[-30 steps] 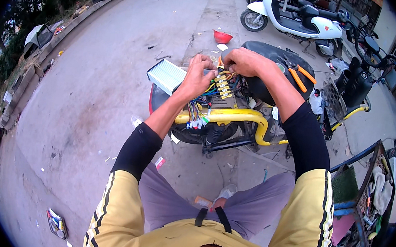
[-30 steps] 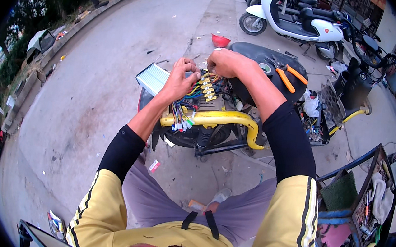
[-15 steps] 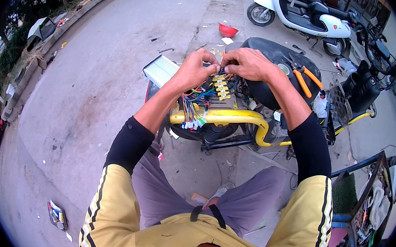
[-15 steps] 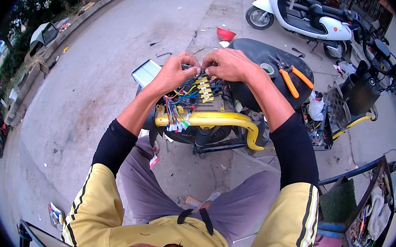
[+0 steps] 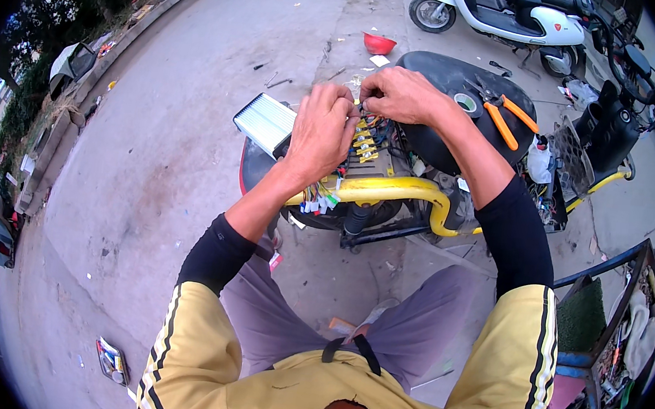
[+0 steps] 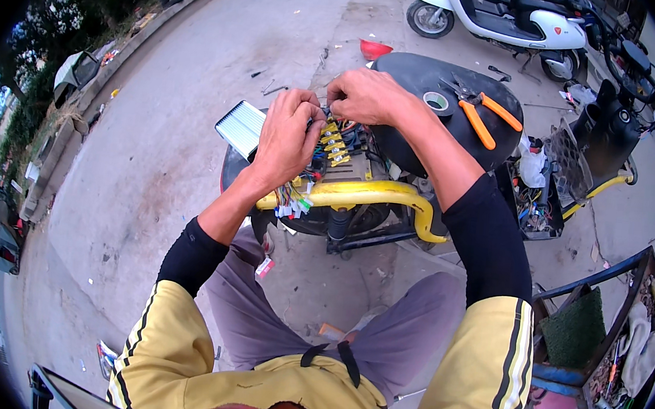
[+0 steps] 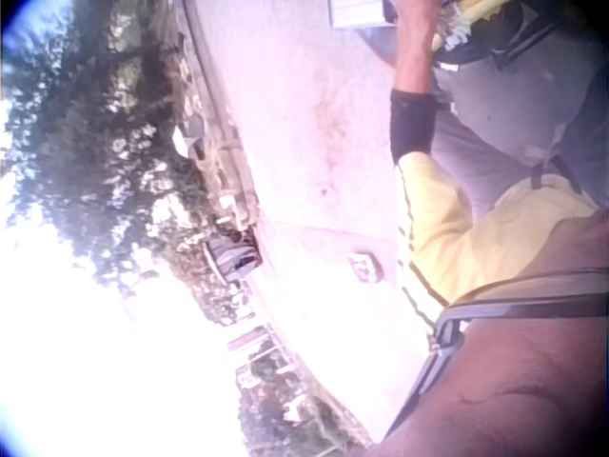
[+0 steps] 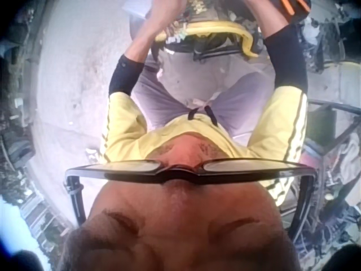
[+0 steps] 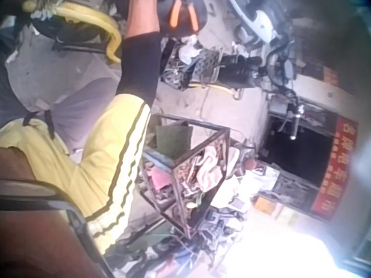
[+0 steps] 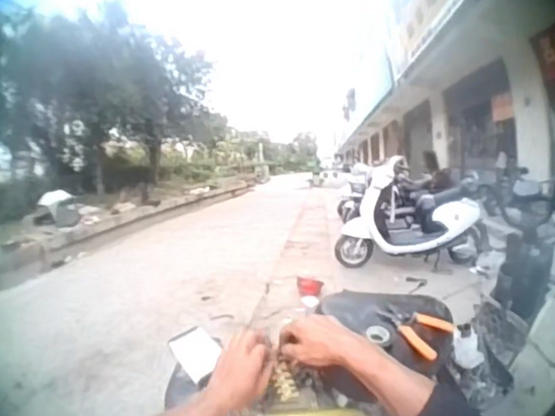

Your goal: The person works on the exposed wiring harness of a yellow scooter, separating and connecting individual wires to a terminal block. They repeatedly adjust wire positions and secure connections by hand while seated on the scooter seat.

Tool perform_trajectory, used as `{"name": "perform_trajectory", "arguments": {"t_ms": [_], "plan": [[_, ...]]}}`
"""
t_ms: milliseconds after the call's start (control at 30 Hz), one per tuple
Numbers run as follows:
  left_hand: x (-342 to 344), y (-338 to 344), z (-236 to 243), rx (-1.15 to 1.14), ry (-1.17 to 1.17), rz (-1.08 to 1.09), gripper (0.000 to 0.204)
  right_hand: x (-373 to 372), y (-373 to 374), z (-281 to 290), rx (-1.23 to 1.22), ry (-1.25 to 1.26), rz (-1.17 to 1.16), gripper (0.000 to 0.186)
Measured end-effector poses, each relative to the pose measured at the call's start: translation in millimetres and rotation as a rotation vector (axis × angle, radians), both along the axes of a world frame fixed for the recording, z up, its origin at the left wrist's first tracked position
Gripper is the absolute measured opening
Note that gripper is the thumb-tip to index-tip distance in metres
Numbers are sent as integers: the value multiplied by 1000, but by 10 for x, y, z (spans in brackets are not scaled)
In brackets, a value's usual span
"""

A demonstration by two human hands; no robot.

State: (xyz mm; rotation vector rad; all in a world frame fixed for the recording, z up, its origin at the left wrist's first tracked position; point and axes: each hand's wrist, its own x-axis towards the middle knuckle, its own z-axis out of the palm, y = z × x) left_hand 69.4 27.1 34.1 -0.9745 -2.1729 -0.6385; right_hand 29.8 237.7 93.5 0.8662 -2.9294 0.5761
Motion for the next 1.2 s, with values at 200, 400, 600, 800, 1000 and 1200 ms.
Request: {"name": "perform_trajectory", "arguments": {"t_ms": [200, 400, 600, 800, 1000, 1200], "plan": [[53, -57, 3, -6, 13, -8, 11, -12, 67, -32, -76, 6, -5, 27], [-241, -124, 133, 241, -599, 24, 38, -15, 66, -26, -85, -24, 7, 26], [-364, 71, 89, 219, -761, 27, 44, -8, 74, -7, -93, -39, 5, 26], [-279, 110, 29, -7, -331, 142, 27, -58, 91, -60, -89, -28, 20, 27], [-242, 165, 58, -262, 100, 339, 23, -31, 71, -18, -52, -33, 29, 27], [-324, 102, -29, -273, 103, 360, 30, -12, 39, 24, -45, -71, 26, 26]]}}
